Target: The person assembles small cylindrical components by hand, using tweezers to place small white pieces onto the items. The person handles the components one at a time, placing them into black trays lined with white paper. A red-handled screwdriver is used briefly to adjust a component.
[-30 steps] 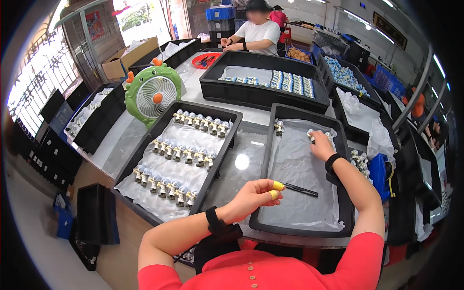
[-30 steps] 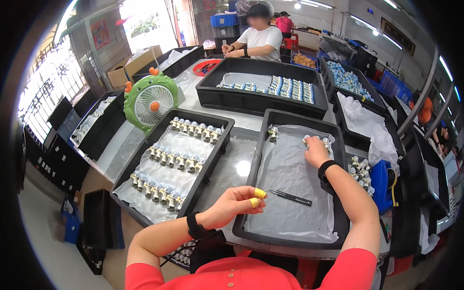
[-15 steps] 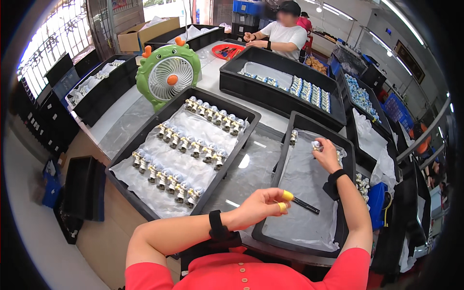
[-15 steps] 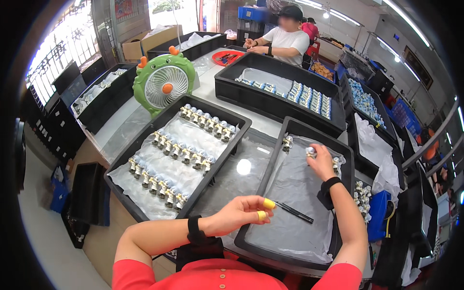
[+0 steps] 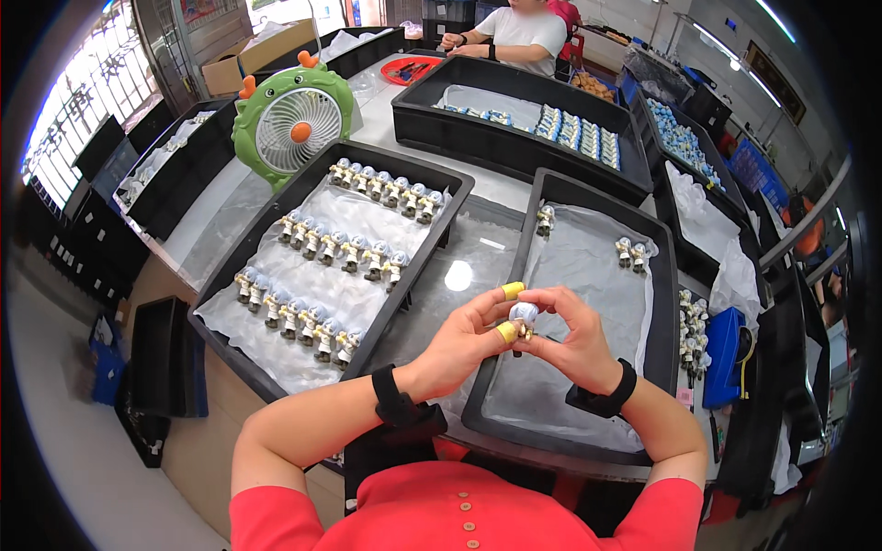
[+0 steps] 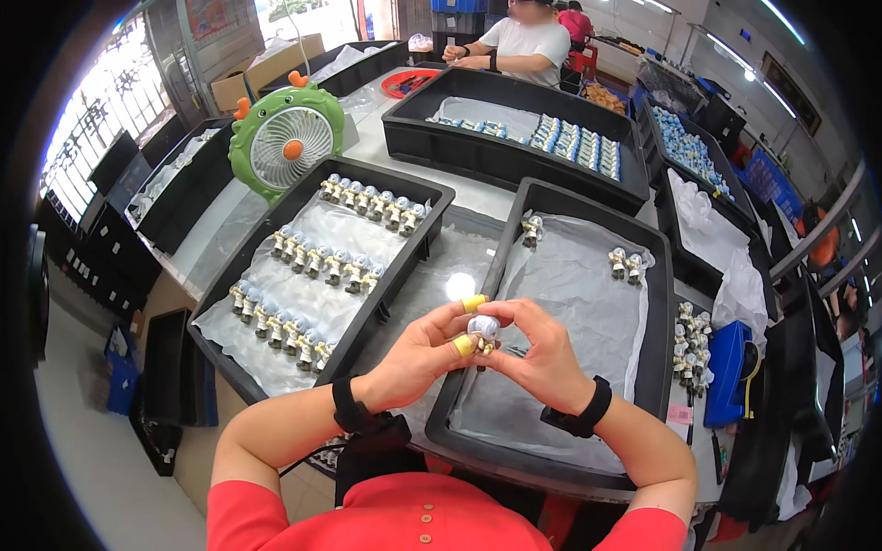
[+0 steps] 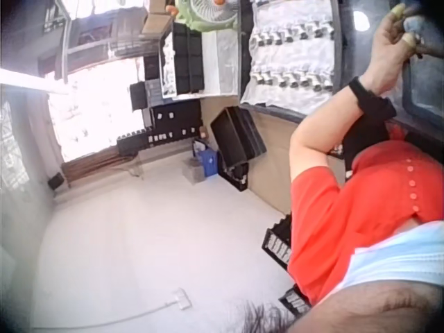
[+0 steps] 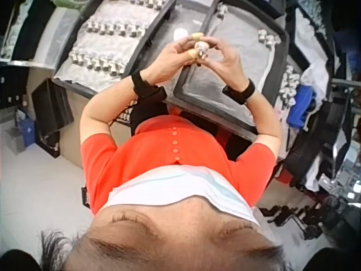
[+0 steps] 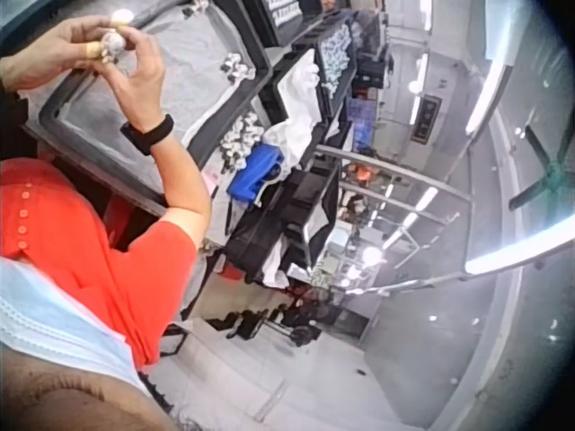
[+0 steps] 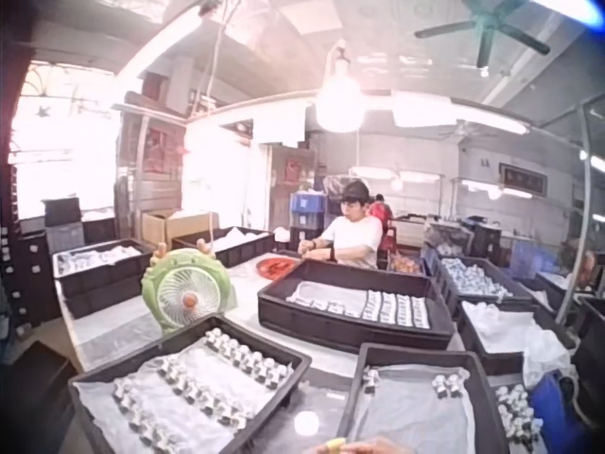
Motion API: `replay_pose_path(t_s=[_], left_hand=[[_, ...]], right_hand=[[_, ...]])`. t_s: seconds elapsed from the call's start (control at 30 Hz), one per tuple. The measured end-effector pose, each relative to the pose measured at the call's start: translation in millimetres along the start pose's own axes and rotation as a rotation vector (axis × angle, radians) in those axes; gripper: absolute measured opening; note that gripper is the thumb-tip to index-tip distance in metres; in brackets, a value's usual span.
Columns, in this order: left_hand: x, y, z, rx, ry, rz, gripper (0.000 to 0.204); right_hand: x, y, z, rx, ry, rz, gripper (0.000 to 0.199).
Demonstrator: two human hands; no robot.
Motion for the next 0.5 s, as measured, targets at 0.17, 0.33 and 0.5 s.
replay_pose_path(t_s=[0.17,0.33,0.5], left_hand=[[1.6,-1.8,0.6,-0.006,-0.017,-0.026,0.052],[1.8,-3.0,-0.5,-0.010,-0.054,-0.050,0.052],[2.6,-2.2,0.6,0.009,-0.007,-0.048,0.049]], right_hand=[[-2.8,1.7,0.9,-0.016,-0.011,0.036,0.047],[-5.3,4.6,2.0,-0.057,0.028,0.072,0.049],[-8.4,5.1,1.9,-0.033,0.037,0.061,0.053]])
Point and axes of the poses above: each hand's wrist, its own y-axis away from the middle knuckle, its own z-axis out of the back of the hand, x = y × z, the point moved 4 cm from there along -y, towards the middle knuckle, and after that the axes turned 7 degrees about -y, right-handed, at the moved point
